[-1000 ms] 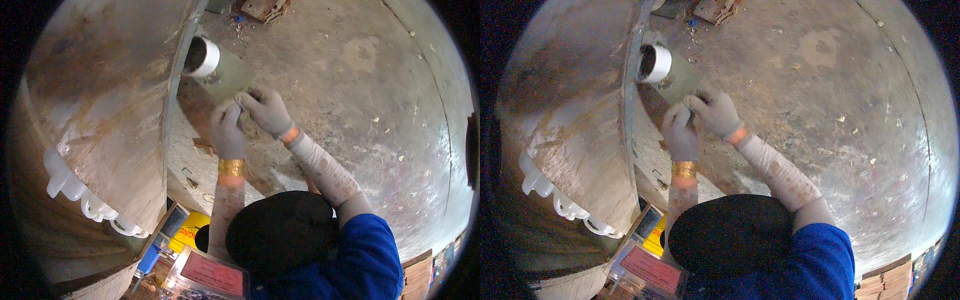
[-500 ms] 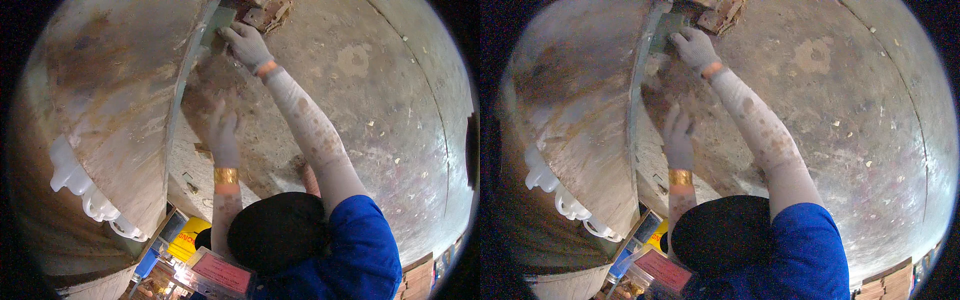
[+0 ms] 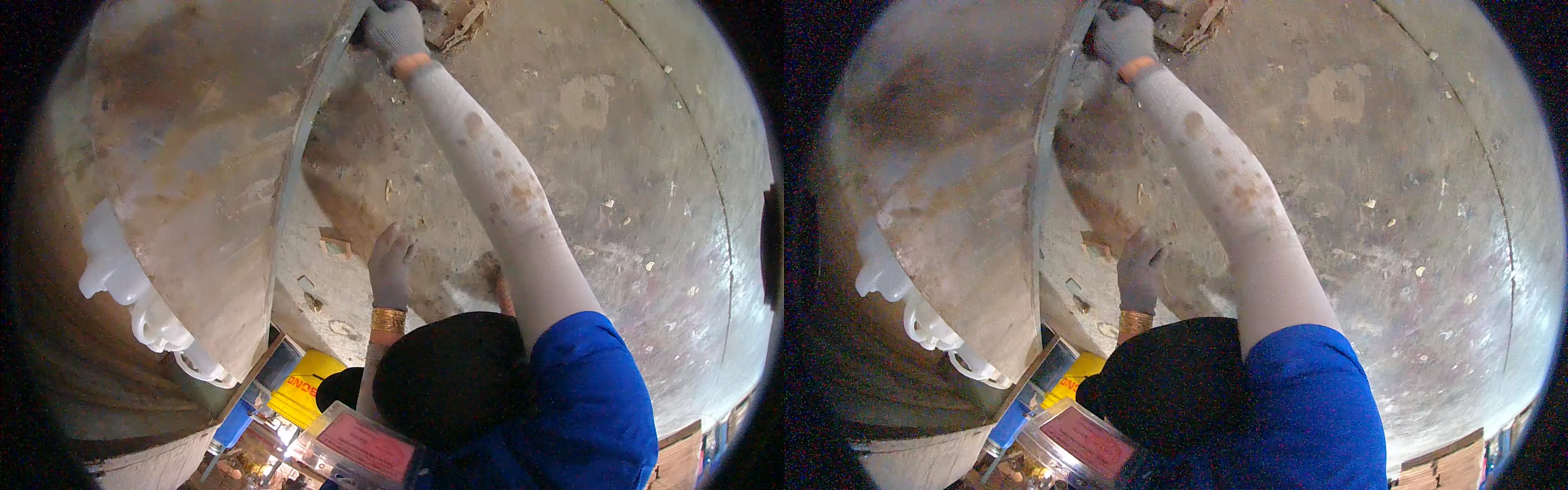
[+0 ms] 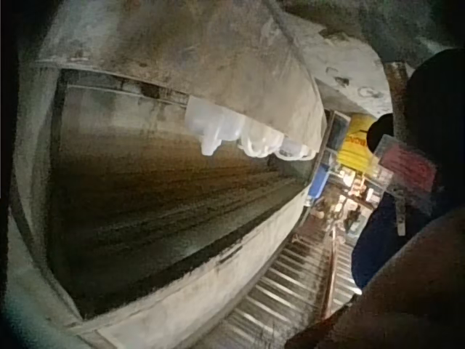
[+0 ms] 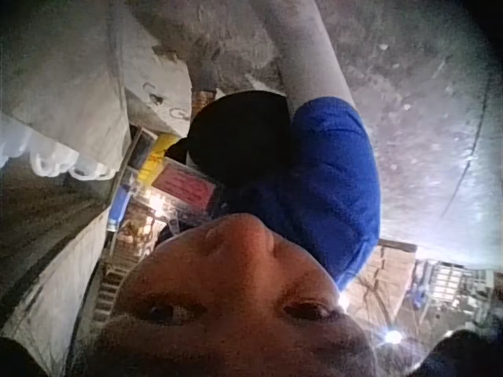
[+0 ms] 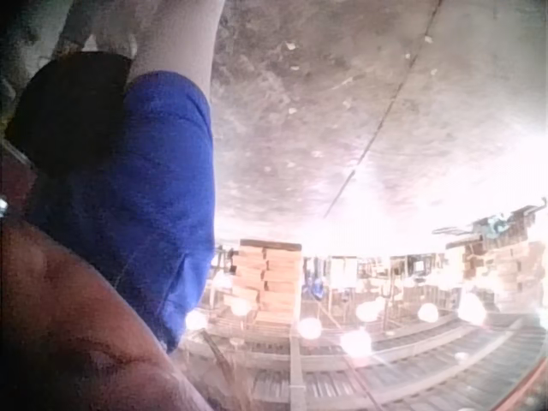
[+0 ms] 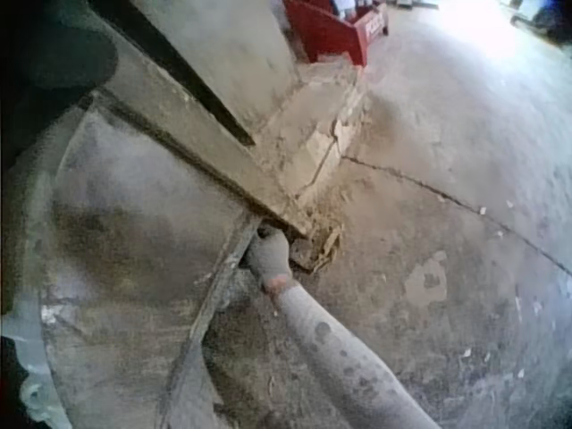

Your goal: The person sits on the floor and mixes a white liquid from a small container into a larger can using a wooden stick. They then pour the mixture into a second can and continue stirring. Finally, they stand up and carry the cans across the workshop.

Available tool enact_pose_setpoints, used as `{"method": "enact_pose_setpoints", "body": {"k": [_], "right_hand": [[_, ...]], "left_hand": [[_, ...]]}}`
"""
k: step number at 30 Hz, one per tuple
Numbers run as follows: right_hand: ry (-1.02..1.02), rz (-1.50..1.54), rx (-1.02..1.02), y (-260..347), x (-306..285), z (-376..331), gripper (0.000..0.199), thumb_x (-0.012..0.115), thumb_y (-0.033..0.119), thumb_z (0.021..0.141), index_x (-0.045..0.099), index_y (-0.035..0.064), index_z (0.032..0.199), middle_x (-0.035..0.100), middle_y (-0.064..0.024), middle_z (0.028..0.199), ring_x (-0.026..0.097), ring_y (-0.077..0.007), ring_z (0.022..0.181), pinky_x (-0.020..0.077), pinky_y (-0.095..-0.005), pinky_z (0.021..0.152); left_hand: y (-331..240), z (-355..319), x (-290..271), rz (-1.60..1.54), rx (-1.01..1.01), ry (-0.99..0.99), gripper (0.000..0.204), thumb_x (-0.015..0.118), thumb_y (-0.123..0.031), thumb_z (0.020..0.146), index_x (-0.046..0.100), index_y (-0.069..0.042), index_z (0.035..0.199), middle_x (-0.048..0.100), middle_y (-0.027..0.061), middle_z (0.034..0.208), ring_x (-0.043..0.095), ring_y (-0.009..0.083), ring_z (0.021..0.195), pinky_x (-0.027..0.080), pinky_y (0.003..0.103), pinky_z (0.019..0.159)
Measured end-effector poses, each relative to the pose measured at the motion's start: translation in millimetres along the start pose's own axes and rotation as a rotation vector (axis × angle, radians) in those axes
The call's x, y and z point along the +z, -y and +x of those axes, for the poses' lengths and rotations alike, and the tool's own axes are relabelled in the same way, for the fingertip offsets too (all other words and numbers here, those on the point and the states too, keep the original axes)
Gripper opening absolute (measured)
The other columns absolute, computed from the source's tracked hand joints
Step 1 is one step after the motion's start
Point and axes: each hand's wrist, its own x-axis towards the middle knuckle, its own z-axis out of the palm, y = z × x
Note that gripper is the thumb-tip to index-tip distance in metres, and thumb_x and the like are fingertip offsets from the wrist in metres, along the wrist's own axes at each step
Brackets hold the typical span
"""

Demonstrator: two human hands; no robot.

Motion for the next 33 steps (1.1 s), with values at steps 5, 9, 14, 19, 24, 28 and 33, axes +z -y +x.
{"method": "enact_pose_setpoints", "body": {"k": [5, 9, 14, 19, 24, 28, 33], "right_hand": [[0.293, -0.903, -0.241, -43.6, 9.4, 49.6, 0.021, 0.045, 0.022, 0.079, 0.064, 0.0144, 0.082, 0.063, -0.0112, 0.085, 0.059, -0.0267, 0.079, 0.0454, -0.0371, 0.061], [0.335, -0.518, -0.184, -32.6, 1.0, 32.8, 0.022, 0.046, 0.022, 0.08, 0.064, 0.0111, 0.084, 0.064, -0.0113, 0.087, 0.059, -0.0276, 0.082, 0.0462, -0.037, 0.067], [0.138, 0.103, 0.299, 12.9, 13.5, -3.4, 0.035, 0.06, 0.032, 0.075, 0.064, -0.0015, 0.084, 0.064, -0.0186, 0.084, 0.062, -0.0353, 0.078, 0.0481, -0.0372, 0.07], [-0.017, -0.576, -0.335, -57.8, 10.9, 61.0, 0.024, 0.046, 0.02, 0.08, 0.064, 0.0086, 0.089, 0.064, -0.0119, 0.093, 0.059, -0.0256, 0.088, 0.0466, -0.0337, 0.073], [0.183, 0.24, 0.162, -30.9, 15.1, 20.0, 0.03, 0.057, 0.029, 0.08, 0.064, 0.007, 0.099, 0.061, -0.0167, 0.103, 0.059, -0.0286, 0.092, 0.0446, -0.0384, 0.079], [0.004, 0.533, 0.366, 9.5, -19.0, 2.5, 0.032, 0.053, 0.024, 0.083, 0.057, -0.0043, 0.098, 0.06, -0.0096, 0.08, 0.06, -0.0196, 0.065, 0.0503, -0.0314, 0.06], [0.201, 0.515, 0.614, 48.2, -99.9, -77.6, 0.035, 0.055, 0.027, 0.083, 0.055, -0.0025, 0.102, 0.058, -0.0071, 0.086, 0.059, -0.0184, 0.067, 0.0496, -0.0299, 0.062]], "left_hand": [[-22.9, 0.9, 12.7, -0.331, -0.22, 0.003, 0.034, 0.055, -0.008, 0.083, 0.05, 0.003, 0.115, 0.051, 0.0081, 0.105, 0.054, 0.0159, 0.09, 0.047, 0.028, 0.08], [-15.8, -1.5, 11.0, -0.391, -0.255, -0.02, 0.033, 0.055, -0.008, 0.083, 0.051, 0.004, 0.113, 0.053, 0.0076, 0.101, 0.054, 0.0149, 0.089, 0.047, 0.027, 0.079], [-8.3, -6.0, 1.5, -0.378, -0.266, -0.021, 0.033, 0.055, -0.011, 0.084, 0.05, 0.003, 0.113, 0.052, 0.0082, 0.101, 0.054, 0.0177, 0.092, 0.047, 0.031, 0.083], [-15.0, -0.4, 6.9, -0.198, -0.115, 0.12, 0.03, 0.055, -0.011, 0.085, 0.052, 0.003, 0.111, 0.051, 0.0094, 0.104, 0.055, 0.0195, 0.094, 0.048, 0.033, 0.082], [-4.4, -4.2, -7.9, -0.238, -0.148, 0.05, 0.033, 0.056, -0.011, 0.084, 0.051, 0.002, 0.113, 0.051, 0.0095, 0.107, 0.054, 0.0185, 0.096, 0.048, 0.031, 0.083], [1.2, -6.3, -7.6, -0.115, 0.023, 0.083, 0.034, 0.058, -0.011, 0.083, 0.051, 0.002, 0.113, 0.051, 0.008, 0.106, 0.053, 0.0186, 0.096, 0.047, 0.032, 0.084], [-15.9, 17.6, 1.6, -0.378, -0.339, 0.105, 0.038, 0.061, -0.013, 0.081, 0.051, 0.0, 0.115, 0.054, 0.0066, 0.106, 0.053, 0.0165, 0.097, 0.044, 0.029, 0.085]]}}
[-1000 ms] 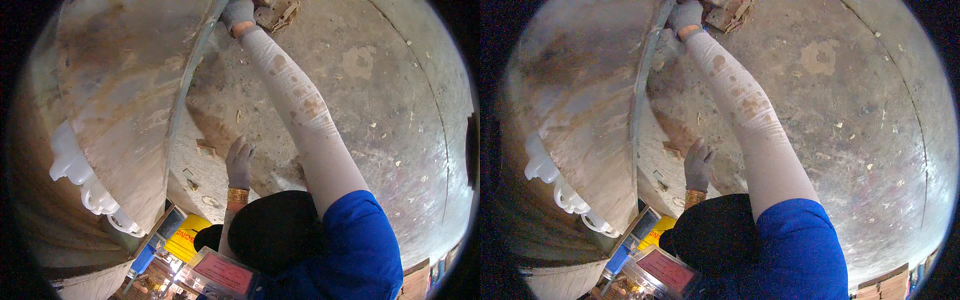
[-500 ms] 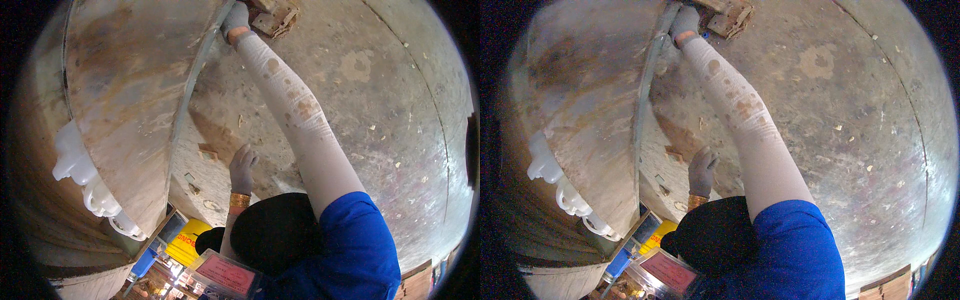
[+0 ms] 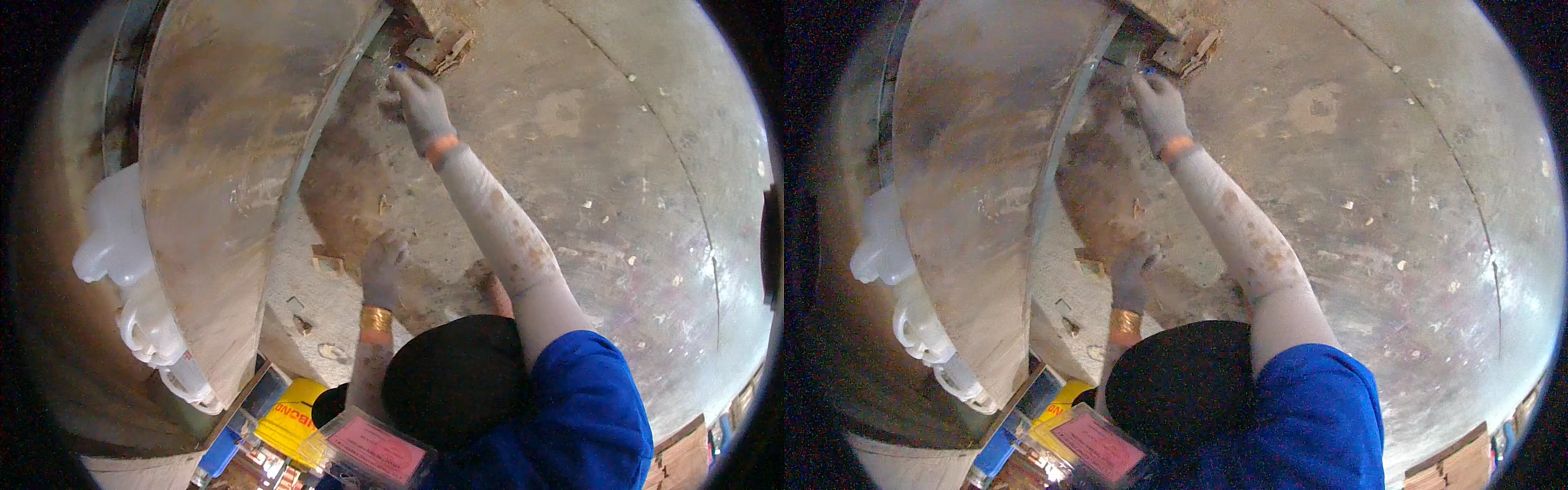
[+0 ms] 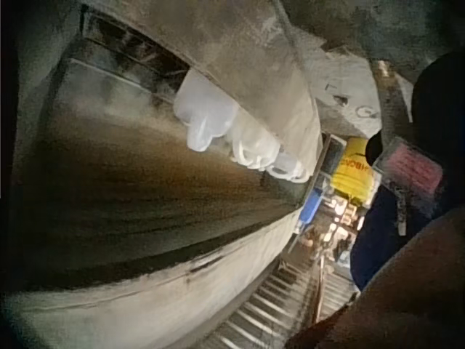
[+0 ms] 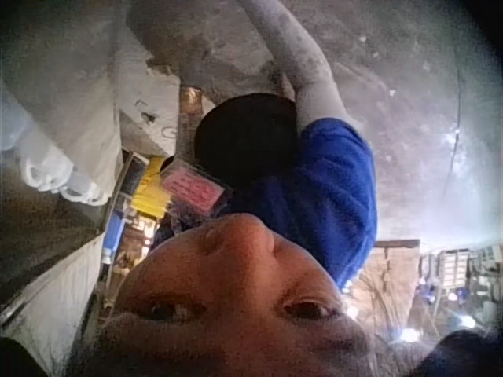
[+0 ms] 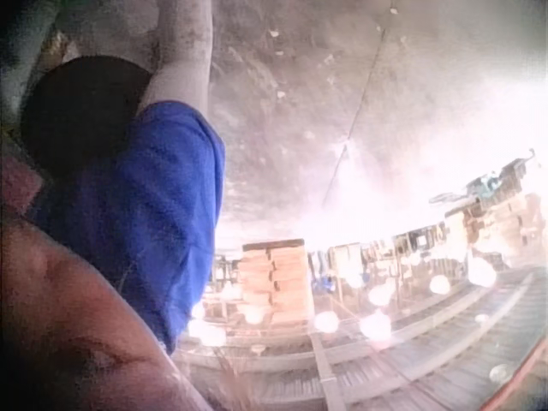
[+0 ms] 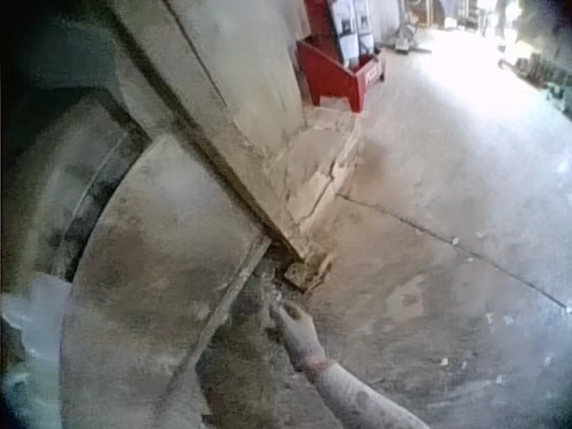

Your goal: The person sits on the floor and mixes a white liquid from a small container into a larger can using a wooden stick. They then pour the mixture into a second can and continue stirring. Finally, they stand up and carry the cans across the workshop.

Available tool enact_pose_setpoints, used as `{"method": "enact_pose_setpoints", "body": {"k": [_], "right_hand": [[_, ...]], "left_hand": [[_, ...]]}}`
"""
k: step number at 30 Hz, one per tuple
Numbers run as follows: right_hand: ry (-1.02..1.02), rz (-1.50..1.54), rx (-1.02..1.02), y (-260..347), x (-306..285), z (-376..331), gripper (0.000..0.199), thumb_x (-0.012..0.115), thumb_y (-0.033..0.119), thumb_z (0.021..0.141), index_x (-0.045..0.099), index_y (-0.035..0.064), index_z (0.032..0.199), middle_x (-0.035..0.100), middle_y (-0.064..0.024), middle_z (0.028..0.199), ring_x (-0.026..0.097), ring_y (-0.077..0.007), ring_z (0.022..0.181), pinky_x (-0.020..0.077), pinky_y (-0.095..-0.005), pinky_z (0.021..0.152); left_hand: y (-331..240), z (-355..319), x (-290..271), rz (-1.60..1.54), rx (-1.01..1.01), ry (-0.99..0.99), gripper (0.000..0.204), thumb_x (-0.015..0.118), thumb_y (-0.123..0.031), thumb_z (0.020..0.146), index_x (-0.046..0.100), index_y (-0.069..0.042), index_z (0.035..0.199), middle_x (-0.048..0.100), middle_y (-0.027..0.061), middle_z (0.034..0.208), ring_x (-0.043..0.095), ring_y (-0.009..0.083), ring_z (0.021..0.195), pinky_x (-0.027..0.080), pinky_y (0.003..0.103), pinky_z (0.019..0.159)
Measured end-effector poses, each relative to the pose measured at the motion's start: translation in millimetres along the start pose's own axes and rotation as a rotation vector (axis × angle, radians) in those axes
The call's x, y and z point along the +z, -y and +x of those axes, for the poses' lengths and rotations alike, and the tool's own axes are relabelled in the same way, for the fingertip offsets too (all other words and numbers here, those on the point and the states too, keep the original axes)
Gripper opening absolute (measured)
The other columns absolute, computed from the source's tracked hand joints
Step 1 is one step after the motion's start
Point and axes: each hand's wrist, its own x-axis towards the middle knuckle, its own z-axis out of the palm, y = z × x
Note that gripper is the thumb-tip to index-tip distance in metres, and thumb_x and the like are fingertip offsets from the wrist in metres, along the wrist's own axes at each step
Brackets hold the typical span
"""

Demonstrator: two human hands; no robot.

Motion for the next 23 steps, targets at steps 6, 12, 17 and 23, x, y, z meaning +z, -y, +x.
{"method": "enact_pose_setpoints", "body": {"k": [6, 12, 17, 23], "right_hand": [[0.28, -0.509, 0.202, 9.2, 2.0, -94.9, 0.038, 0.055, 0.027, 0.082, 0.058, -0.0018, 0.106, 0.061, -0.0086, 0.09, 0.059, -0.0158, 0.067, 0.0495, -0.0287, 0.061], [0.077, -1.125, -0.106, 30.0, -54.6, -159.0, 0.032, 0.055, 0.03, 0.079, 0.063, 0.0029, 0.094, 0.063, -0.019, 0.085, 0.061, -0.034, 0.075, 0.0465, -0.04, 0.069], [-0.503, -0.677, -0.147, 71.1, -174.8, -355.4, 0.03, 0.053, 0.028, 0.08, 0.06, 0.0021, 0.095, 0.058, -0.0203, 0.096, 0.055, -0.0334, 0.092, 0.0424, -0.0365, 0.078], [-1.009, -0.689, 0.515, 0.4, -247.5, -835.1, 0.04, 0.042, 0.034, 0.086, 0.054, 0.007, 0.113, 0.053, -0.0172, 0.116, 0.049, -0.0301, 0.11, 0.0391, -0.0377, 0.09]], "left_hand": [[-82.6, 19.0, -47.9, 0.576, 0.443, 0.212, 0.031, 0.062, -0.015, 0.081, 0.057, 0.0, 0.108, 0.058, 0.0079, 0.107, 0.053, 0.015, 0.095, 0.044, 0.028, 0.085], [-111.7, -85.6, -79.0, 0.772, 0.237, 0.245, 0.03, 0.052, -0.017, 0.086, 0.056, 0.002, 0.108, 0.057, 0.0089, 0.109, 0.053, 0.0187, 0.101, 0.043, 0.028, 0.086], [-57.5, -221.5, -127.5, 0.975, 0.146, 0.356, 0.031, 0.055, -0.018, 0.085, 0.056, 0.001, 0.109, 0.059, 0.0069, 0.099, 0.054, 0.0156, 0.087, 0.043, 0.026, 0.073], [-15.4, -380.6, -64.8, 1.271, 0.201, 0.628, 0.033, 0.059, -0.016, 0.081, 0.055, 0.001, 0.109, 0.059, 0.0068, 0.09, 0.054, 0.014, 0.072, 0.043, 0.025, 0.06]]}}
